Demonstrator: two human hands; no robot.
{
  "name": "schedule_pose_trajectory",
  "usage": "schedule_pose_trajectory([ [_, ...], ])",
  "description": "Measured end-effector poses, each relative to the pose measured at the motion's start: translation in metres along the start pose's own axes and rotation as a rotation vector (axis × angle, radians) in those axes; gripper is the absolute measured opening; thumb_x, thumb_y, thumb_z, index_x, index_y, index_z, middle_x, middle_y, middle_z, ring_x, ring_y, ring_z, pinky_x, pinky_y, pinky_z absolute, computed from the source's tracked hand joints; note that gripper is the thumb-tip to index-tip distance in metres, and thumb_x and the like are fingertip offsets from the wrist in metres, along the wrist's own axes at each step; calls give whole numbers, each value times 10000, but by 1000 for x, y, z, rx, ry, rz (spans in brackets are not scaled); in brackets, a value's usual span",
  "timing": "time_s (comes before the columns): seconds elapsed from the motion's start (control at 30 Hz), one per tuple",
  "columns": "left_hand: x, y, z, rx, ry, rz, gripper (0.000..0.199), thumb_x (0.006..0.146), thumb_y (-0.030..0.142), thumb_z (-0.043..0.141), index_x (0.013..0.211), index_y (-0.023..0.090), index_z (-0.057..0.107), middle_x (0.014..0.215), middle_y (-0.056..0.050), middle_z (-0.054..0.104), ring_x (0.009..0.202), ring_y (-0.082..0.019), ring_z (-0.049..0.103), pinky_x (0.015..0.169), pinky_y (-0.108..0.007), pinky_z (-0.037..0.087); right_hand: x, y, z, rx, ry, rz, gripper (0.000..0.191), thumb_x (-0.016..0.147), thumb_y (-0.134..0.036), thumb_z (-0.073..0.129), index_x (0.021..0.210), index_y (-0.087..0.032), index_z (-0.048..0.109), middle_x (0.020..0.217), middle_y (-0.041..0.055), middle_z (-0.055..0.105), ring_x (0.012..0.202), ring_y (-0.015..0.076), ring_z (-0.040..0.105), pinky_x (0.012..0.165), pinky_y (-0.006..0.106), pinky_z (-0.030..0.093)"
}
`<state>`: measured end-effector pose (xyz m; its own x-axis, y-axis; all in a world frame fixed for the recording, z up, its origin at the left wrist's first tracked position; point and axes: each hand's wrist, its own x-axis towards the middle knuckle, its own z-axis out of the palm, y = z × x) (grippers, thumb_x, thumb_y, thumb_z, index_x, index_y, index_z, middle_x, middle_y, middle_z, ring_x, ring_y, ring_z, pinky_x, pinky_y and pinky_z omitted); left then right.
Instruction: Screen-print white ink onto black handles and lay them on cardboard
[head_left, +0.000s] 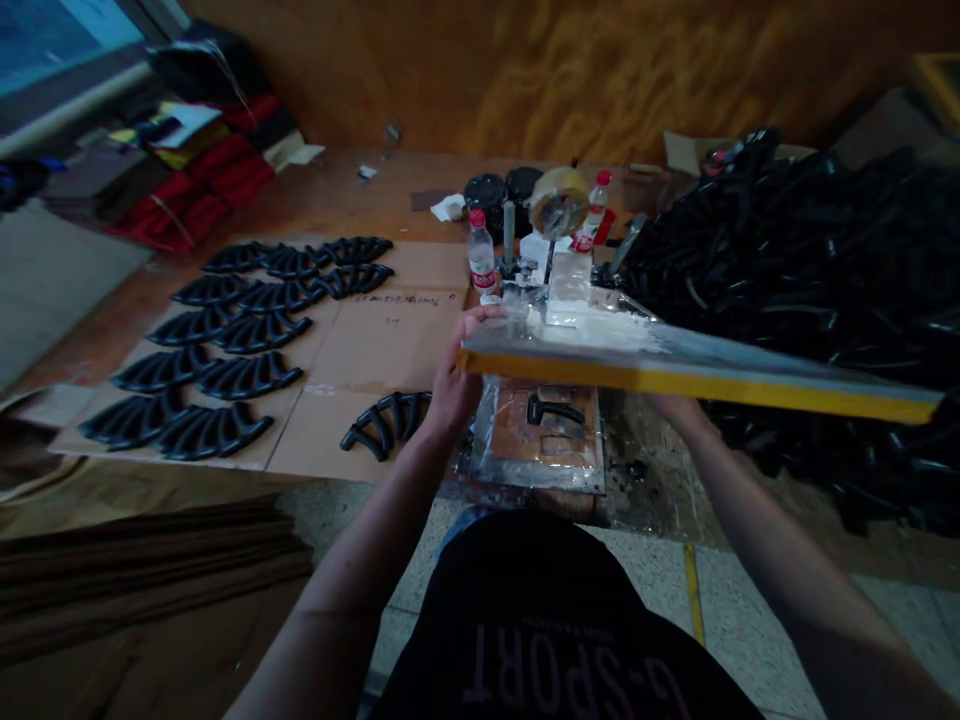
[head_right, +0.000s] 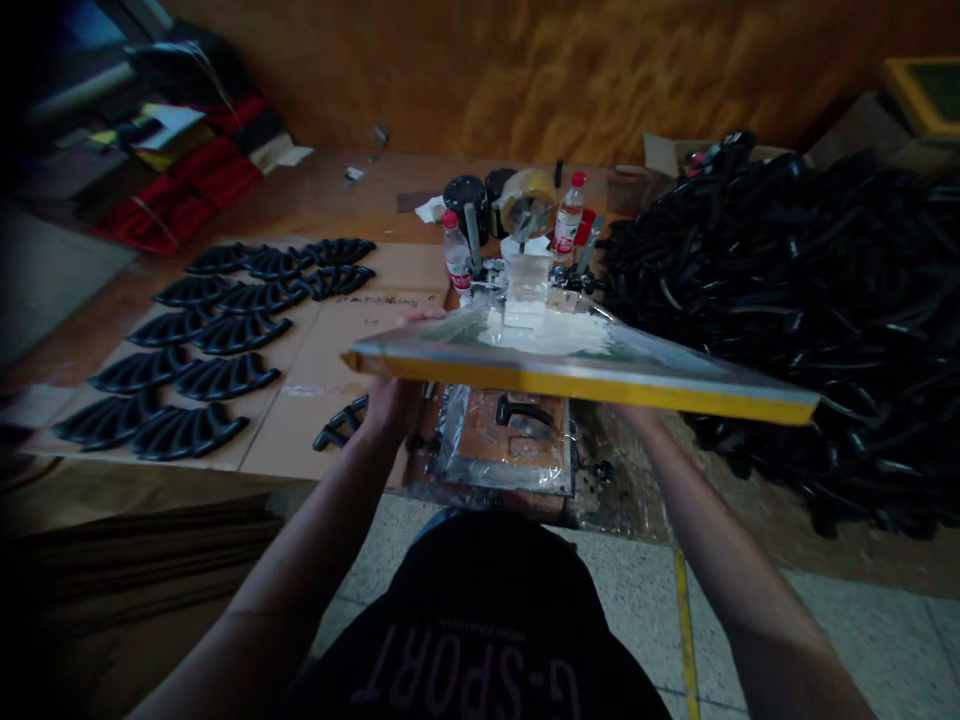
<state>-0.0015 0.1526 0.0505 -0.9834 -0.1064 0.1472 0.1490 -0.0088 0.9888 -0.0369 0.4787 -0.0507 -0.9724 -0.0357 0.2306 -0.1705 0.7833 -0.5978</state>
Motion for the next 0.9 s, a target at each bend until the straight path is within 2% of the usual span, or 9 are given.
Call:
schedule_pose_trajectory([
  [0.13,7,-6,11,-75,79,-9,473,924,566,372,1181,216,559,869,-44,661,741,-142,618,594,-238,503,-46,-33,64,-268,-272,-131,322,866,-486,581,889,-174,655,973,131,625,952,271,575,849,416,457],
  [0.23,-22,-26,18,-136,110,-139,480,908,573,426,1198,206,535,881,-50,672,719,-126,623,587,-228,503,-50,-55,79,-400,-369,-128,174,905,-317,548,936,-159,615,1022,160,629,969,278,581,830,389,443],
  [0.33,-71,-57,27,-109,-136,-477,562,847,619,511,1168,163,578,894,-94,695,728,-160,647,563,-248,509,-50,-72,74,-339,-398,-35,111,926,-248,498,958,-167,567,925,143,655,847,247,615,734,340,440],
  [0.4,-99,-75,36,-111,-291,-676,640,817,638,542,1259,174,545,1066,-138,688,860,-220,671,577,-280,530,-60,-88,72,-224,-321,-5,97,938,-266,472,935,-190,531,861,112,651,799,232,615,709,326,441],
  [0.43,-109,-82,40,-129,-298,-723,678,819,636,541,1332,196,488,1185,-148,651,950,-248,664,605,-302,545,-68,-98,72,-153,-267,-6,100,944,-285,458,922,-203,512,848,97,645,790,228,613,707,325,447],
  [0.53,-118,-85,46,-160,-120,-641,640,873,580,494,1389,208,413,1326,-136,573,1139,-266,597,805,-360,545,-98,-129,78,81,-183,-39,124,954,-333,413,905,-233,466,842,71,626,773,224,611,694,335,471],
  [0.63,-108,-71,37,7,-69,-497,455,901,513,477,1204,183,554,1138,-97,667,1085,-239,610,921,-351,477,-120,-149,88,266,-193,-76,98,943,-335,400,943,-249,447,879,78,628,786,232,623,679,350,492],
  [0.73,-100,-55,21,284,-132,-447,378,896,524,470,1042,199,596,925,-49,693,905,-224,639,800,-322,473,-123,-156,94,366,-222,-76,92,926,-344,423,947,-256,438,898,82,636,799,240,633,656,352,498],
  [0.9,-99,-40,14,561,-119,-404,348,909,524,436,925,208,580,807,-43,666,783,-207,628,653,-275,396,-114,-159,91,516,-290,-75,99,913,-357,433,916,-259,427,861,67,635,766,226,638,604,328,492],
])
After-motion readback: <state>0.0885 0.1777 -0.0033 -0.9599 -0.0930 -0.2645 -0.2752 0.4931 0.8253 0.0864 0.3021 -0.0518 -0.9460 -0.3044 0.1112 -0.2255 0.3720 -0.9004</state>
